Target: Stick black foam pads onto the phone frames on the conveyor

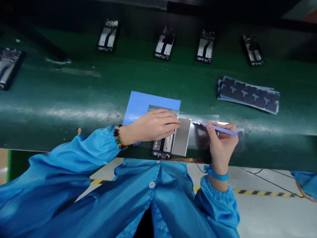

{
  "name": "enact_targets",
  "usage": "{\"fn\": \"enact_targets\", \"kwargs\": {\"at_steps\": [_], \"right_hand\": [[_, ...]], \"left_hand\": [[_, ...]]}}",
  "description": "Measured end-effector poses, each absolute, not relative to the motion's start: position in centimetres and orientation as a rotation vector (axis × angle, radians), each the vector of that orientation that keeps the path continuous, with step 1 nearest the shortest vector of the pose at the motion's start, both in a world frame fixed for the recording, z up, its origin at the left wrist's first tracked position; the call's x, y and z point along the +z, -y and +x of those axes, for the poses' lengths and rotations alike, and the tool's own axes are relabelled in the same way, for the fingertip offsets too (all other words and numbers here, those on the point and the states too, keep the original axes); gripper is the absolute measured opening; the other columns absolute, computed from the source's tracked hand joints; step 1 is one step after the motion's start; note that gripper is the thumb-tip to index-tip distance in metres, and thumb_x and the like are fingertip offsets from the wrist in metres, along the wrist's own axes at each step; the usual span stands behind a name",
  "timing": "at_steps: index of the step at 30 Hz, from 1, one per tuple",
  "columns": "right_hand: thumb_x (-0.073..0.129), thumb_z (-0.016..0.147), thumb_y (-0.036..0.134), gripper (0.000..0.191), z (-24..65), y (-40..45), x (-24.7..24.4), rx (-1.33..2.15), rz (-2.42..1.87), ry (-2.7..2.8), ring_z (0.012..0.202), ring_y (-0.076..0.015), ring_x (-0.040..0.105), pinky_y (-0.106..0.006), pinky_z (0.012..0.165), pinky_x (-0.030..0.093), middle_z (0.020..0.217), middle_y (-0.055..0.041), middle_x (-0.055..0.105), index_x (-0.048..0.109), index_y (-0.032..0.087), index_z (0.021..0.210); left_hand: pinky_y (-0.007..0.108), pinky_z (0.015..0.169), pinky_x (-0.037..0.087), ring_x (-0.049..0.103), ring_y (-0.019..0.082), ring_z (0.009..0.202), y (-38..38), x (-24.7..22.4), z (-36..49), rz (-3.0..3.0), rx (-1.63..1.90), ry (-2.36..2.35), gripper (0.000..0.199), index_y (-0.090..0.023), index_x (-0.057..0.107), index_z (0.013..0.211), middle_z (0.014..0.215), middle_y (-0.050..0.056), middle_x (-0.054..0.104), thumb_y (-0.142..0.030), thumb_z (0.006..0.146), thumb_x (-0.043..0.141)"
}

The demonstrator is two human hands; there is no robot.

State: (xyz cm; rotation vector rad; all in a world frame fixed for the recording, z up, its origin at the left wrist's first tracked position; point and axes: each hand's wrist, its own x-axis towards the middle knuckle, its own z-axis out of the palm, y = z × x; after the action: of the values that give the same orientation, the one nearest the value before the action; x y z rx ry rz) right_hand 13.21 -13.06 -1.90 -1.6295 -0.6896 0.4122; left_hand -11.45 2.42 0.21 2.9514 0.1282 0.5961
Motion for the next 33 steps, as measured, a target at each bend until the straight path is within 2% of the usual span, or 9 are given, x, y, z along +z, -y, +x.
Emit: {"fn": "enact_targets", "kwargs": {"at_steps": [3,5,12,19,22,25,28,30,33], "right_hand": [[0.102,0.079,0.049,0.053,13.4,12.3,-2.4,0.445,-1.61,0.707,0.089,-0.0223,0.083,-0.047,0.1,0.068,0.091,0.0009,0.081,0.056,0.026,0.094],[0.102,0.079,0.049,0.053,13.3,12.0,-2.7,0.451,-1.612,0.711,0.088,-0.0222,0.082,-0.047,0.1,0.067,0.089,0.0013,0.08,0.056,0.026,0.093],[0.101,0.08,0.051,0.052,13.0,11.7,-2.5,0.489,-1.629,0.73,0.09,-0.0236,0.083,-0.048,0.098,0.066,0.09,0.0017,0.081,0.057,0.027,0.092],[0.103,0.078,0.045,0.052,13.1,11.5,-1.8,0.528,-1.57,0.678,0.087,-0.0229,0.082,-0.05,0.101,0.067,0.091,0.0006,0.081,0.055,0.027,0.09],[0.104,0.076,0.04,0.05,12.8,12.3,-0.4,0.466,-1.481,0.604,0.085,-0.023,0.08,-0.052,0.102,0.068,0.087,0.0013,0.079,0.057,0.028,0.088],[0.103,0.077,0.033,0.044,11.1,14.5,1.1,0.446,-1.488,0.589,0.089,-0.0233,0.08,-0.056,0.111,0.065,0.083,0.0013,0.076,0.06,0.027,0.083],[0.101,0.079,0.03,0.044,7.8,17.7,1.6,0.559,-1.539,0.63,0.091,-0.0239,0.082,-0.061,0.119,0.06,0.078,0.0029,0.073,0.057,0.027,0.081],[0.098,0.083,0.03,0.044,5.1,19.6,1.2,0.669,-1.566,0.679,0.09,-0.0241,0.082,-0.061,0.117,0.061,0.078,0.0022,0.075,0.054,0.026,0.08],[0.095,0.086,0.03,0.04,1.9,21.0,0.2,0.756,-1.584,0.723,0.091,-0.0248,0.082,-0.058,0.113,0.061,0.08,0.0015,0.075,0.055,0.027,0.082]], "left_hand": [[0.041,0.113,0.053,0.073,0.026,0.128,-1.6,0.1,-9.3,3.027,0.5,-0.135,0.039,-0.013,0.076,0.133,0.141,0.011,0.079,-0.044,0.11,0.074],[0.04,0.112,0.051,0.072,0.027,0.128,-1.4,-0.3,-8.6,3.05,0.447,-0.169,0.044,-0.013,0.076,0.135,0.142,0.011,0.078,-0.05,0.111,0.073],[0.041,0.115,0.048,0.072,0.026,0.126,-1.6,-0.7,-8.8,3.046,0.411,-0.172,0.039,-0.013,0.078,0.13,0.14,0.01,0.079,-0.046,0.111,0.071],[0.042,0.118,0.05,0.074,0.025,0.126,-1.7,-0.8,-8.3,3.019,0.395,-0.156,0.035,-0.015,0.079,0.129,0.139,0.01,0.081,-0.043,0.11,0.074],[0.043,0.126,0.048,0.074,0.026,0.131,-1.7,-0.4,-8.8,2.985,0.402,-0.167,0.041,-0.014,0.078,0.134,0.143,0.012,0.079,-0.048,0.113,0.07],[0.047,0.133,0.045,0.072,0.027,0.139,-1.4,0.7,-11.1,2.927,0.442,-0.175,0.044,-0.017,0.076,0.139,0.148,0.013,0.076,-0.051,0.115,0.065],[0.047,0.128,0.053,0.076,0.024,0.126,-0.5,1.9,-15.0,2.843,0.45,-0.051,0.029,-0.019,0.08,0.123,0.134,0.01,0.081,-0.041,0.115,0.063],[0.044,0.125,0.057,0.079,0.022,0.118,0.4,2.2,-17.5,2.769,0.441,0.043,0.023,-0.02,0.082,0.11,0.124,0.008,0.083,-0.035,0.114,0.066],[0.041,0.123,0.06,0.08,0.02,0.118,2.0,1.6,-20.0,2.686,0.473,0.041,0.015,-0.022,0.083,0.104,0.12,0.006,0.085,-0.03,0.11,0.072]]}}
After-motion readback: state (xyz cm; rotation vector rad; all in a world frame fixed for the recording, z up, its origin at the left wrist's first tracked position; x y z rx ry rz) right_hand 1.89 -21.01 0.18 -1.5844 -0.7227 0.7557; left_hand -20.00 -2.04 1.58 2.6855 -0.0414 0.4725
